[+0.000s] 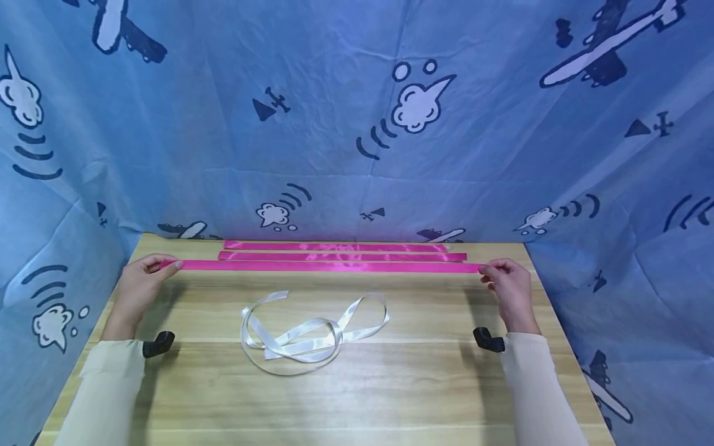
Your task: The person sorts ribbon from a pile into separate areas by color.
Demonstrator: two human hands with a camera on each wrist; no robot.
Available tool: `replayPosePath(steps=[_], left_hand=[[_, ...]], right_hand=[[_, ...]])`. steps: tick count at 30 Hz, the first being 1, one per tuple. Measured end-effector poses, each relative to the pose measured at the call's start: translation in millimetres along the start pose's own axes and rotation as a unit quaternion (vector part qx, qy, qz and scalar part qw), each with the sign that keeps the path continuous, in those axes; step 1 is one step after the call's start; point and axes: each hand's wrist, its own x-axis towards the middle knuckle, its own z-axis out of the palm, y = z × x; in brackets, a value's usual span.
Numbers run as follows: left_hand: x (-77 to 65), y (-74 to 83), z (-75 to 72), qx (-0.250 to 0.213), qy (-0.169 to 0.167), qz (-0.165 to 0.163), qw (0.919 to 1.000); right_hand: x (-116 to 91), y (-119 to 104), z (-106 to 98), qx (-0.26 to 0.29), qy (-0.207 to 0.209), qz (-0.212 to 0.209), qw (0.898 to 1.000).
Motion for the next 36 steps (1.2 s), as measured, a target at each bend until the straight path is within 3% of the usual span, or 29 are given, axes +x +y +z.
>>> replayPosePath(steps=[4, 9, 14, 22, 36], left_hand=[[7.8, -0.8, 6.8, 0.021, -0.004, 0.008, 0.9997], [15.2, -3.1, 15.7, 0.028, -0.02, 0.001, 0.9994], [21.5, -11.5, 25.2, 0.046, -0.028, 0.002, 0.9986], [23.6, -18.9, 38.5, 0.073, -0.02, -0.041, 0.9963], [40.9, -23.9, 51.1, 0.112, -0.009, -0.006, 0.9937]], right_hand=[[5.9, 2.2, 3.2, -0.011, -0.002, 0.002, 1.0], [16.4, 8.9, 7.4, -0.064, 0.004, 0.002, 0.998], [25.8, 16.5, 11.4, -0.073, 0.0, 0.012, 0.997], [34.5, 30.5, 19.1, -0.086, 0.005, 0.029, 0.996], [51.5, 31.2, 32.4, -0.134, 0.04, 0.034, 0.99]])
